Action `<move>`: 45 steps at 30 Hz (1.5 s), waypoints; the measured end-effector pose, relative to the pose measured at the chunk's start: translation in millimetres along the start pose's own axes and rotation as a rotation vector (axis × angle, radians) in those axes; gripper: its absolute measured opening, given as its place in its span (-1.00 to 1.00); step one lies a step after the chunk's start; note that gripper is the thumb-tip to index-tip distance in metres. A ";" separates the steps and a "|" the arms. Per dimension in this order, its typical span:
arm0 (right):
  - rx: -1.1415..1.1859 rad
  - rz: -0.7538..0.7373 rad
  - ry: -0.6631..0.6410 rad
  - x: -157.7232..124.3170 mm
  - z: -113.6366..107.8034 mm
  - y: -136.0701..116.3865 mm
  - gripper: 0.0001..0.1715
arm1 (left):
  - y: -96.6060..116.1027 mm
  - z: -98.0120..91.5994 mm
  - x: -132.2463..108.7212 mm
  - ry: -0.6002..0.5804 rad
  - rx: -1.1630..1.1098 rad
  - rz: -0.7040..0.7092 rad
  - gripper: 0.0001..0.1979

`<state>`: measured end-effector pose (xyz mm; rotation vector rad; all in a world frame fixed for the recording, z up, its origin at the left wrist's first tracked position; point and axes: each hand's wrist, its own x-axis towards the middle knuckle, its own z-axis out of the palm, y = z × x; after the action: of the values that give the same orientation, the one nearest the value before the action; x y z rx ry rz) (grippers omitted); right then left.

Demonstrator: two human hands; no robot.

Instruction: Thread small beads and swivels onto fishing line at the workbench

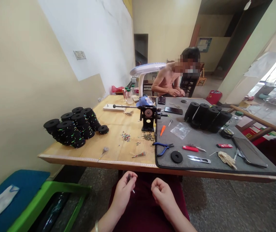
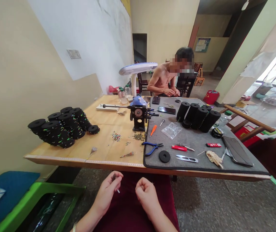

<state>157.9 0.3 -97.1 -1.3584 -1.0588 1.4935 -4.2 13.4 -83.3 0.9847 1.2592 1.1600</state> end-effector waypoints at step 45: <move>0.163 -0.019 -0.034 6.0 1.0 -4.9 -0.60 | 6.9 11.2 -1.6 -0.261 -0.070 -0.210 -0.74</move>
<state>156.7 7.5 -94.1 -1.2100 -0.9460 1.5588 6.4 13.8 -75.3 0.8962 1.0774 0.8762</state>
